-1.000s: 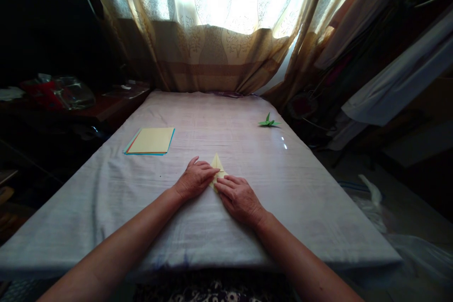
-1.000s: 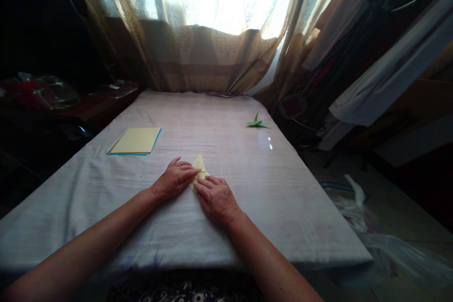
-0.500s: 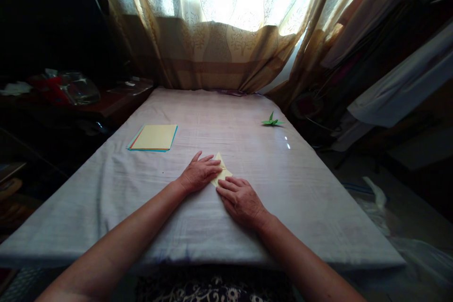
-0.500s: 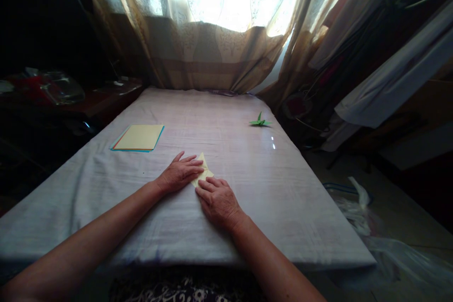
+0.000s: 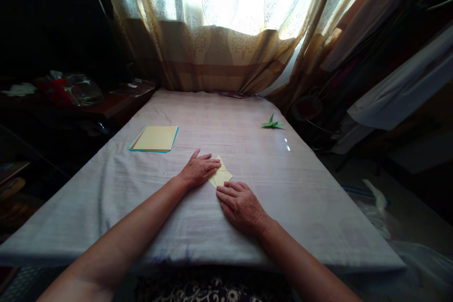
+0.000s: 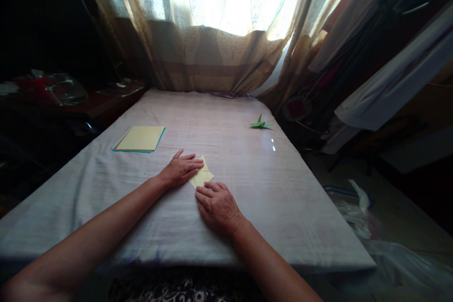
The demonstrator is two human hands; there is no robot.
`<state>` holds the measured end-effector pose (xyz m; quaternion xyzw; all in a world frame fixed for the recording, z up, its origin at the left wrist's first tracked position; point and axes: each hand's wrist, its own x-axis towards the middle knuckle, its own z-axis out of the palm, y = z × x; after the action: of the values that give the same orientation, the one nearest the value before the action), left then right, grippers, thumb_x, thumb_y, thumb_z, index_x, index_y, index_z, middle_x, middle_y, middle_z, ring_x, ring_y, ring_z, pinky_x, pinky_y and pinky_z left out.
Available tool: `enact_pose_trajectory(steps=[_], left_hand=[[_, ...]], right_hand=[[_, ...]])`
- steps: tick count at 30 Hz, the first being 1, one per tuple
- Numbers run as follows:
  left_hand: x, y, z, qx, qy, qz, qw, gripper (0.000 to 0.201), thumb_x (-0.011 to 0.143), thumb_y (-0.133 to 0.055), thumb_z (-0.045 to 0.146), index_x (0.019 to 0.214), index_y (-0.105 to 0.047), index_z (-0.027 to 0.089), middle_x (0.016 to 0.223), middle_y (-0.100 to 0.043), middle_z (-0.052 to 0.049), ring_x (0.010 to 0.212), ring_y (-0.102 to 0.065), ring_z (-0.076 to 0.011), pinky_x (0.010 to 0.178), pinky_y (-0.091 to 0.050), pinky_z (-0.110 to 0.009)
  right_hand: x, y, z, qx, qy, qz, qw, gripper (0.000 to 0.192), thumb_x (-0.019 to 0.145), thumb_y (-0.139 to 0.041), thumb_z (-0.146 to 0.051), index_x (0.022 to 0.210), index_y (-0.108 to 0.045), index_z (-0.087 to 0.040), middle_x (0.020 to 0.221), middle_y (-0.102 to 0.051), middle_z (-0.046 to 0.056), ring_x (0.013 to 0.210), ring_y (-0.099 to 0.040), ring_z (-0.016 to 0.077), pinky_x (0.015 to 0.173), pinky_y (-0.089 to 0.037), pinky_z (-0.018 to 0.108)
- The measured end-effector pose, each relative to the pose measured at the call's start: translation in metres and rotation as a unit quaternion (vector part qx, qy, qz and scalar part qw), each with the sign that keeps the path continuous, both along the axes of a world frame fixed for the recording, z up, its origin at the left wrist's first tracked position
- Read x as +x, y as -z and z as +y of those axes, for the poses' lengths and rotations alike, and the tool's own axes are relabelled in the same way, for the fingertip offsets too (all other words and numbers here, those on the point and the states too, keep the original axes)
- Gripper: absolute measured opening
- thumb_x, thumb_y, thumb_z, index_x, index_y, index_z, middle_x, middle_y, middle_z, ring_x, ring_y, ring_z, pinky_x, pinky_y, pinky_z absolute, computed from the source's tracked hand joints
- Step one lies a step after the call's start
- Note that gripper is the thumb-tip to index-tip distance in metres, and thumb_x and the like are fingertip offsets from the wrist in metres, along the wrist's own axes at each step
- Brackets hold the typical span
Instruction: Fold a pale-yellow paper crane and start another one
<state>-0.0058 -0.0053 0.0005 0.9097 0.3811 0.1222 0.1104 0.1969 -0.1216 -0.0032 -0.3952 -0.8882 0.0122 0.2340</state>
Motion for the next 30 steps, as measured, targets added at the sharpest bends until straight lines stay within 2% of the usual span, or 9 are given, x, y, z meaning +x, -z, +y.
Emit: enact_pose_trajectory(steps=[3,6,9,12,19,23,30], left_hand=[[0.0,0.001,0.001,-0.001,-0.002,-0.003,1.0,0.031,0.095,-0.048,0.033,0.122,-0.064,0.033,0.131,-0.064,0.001,0.132,-0.048,-0.0285,0.115,-0.008,-0.06],[0.0,0.003,0.001,0.0,-0.003,-0.009,1.0,0.032,0.096,-0.048,0.034,0.123,-0.064,0.034,0.13,-0.064,0.001,0.132,-0.048,-0.0279,0.115,-0.007,-0.06],[0.0,0.003,0.0,-0.002,-0.004,-0.012,1.0,0.032,0.096,-0.048,0.034,0.123,-0.064,0.034,0.131,-0.064,0.0,0.132,-0.047,-0.0278,0.115,-0.007,-0.06],[-0.001,0.004,0.0,-0.008,-0.008,-0.013,1.0,0.031,0.096,-0.047,0.034,0.123,-0.064,0.034,0.132,-0.063,0.001,0.133,-0.046,-0.0284,0.115,-0.006,-0.06],[-0.002,0.005,0.003,-0.025,-0.02,-0.008,0.999,0.035,0.098,-0.043,0.033,0.129,-0.059,0.035,0.137,-0.059,0.0,0.14,-0.037,-0.0316,0.112,-0.004,-0.067],[-0.001,0.005,0.009,-0.024,-0.027,0.0,0.999,0.035,0.098,-0.043,0.033,0.129,-0.059,0.035,0.138,-0.058,0.001,0.14,-0.036,-0.0324,0.111,-0.005,-0.069],[0.004,0.001,0.019,-0.02,-0.043,0.02,0.999,0.035,0.098,-0.042,0.034,0.129,-0.059,0.035,0.138,-0.058,0.001,0.139,-0.037,-0.0307,0.112,-0.006,-0.067]], right_hand=[[0.004,0.004,0.003,0.011,-0.005,0.052,0.999,0.027,0.091,-0.053,-0.022,0.112,-0.069,-0.024,0.115,-0.072,0.005,0.109,-0.063,0.0216,0.097,-0.045,0.04],[0.007,0.009,0.013,0.024,0.032,0.095,0.995,0.027,0.091,-0.052,-0.02,0.113,-0.068,-0.024,0.111,-0.073,0.006,0.108,-0.064,0.0199,0.097,-0.046,0.038],[0.005,0.01,0.027,0.019,0.07,0.065,0.995,0.03,0.091,-0.053,-0.023,0.118,-0.066,-0.023,0.118,-0.07,0.008,0.114,-0.06,0.0242,0.098,-0.045,0.042],[-0.002,0.006,0.034,-0.014,0.054,0.002,0.998,0.035,0.091,-0.055,-0.031,0.124,-0.062,-0.022,0.13,-0.064,0.009,0.127,-0.052,0.0281,0.102,-0.041,0.047],[-0.004,-0.003,0.011,-0.074,0.003,-0.063,0.995,0.046,0.094,-0.052,-0.037,0.136,-0.053,-0.018,0.142,-0.053,0.011,0.134,-0.046,0.0255,0.111,-0.035,0.046],[-0.004,-0.002,0.001,-0.071,0.002,-0.065,0.995,0.049,0.094,-0.051,-0.04,0.137,-0.052,-0.016,0.143,-0.051,0.012,0.134,-0.045,0.026,0.112,-0.035,0.047],[-0.006,-0.001,0.0,-0.079,0.017,-0.064,0.995,0.052,0.093,-0.053,-0.042,0.138,-0.052,-0.015,0.143,-0.051,0.012,0.134,-0.045,0.0271,0.113,-0.035,0.047]])
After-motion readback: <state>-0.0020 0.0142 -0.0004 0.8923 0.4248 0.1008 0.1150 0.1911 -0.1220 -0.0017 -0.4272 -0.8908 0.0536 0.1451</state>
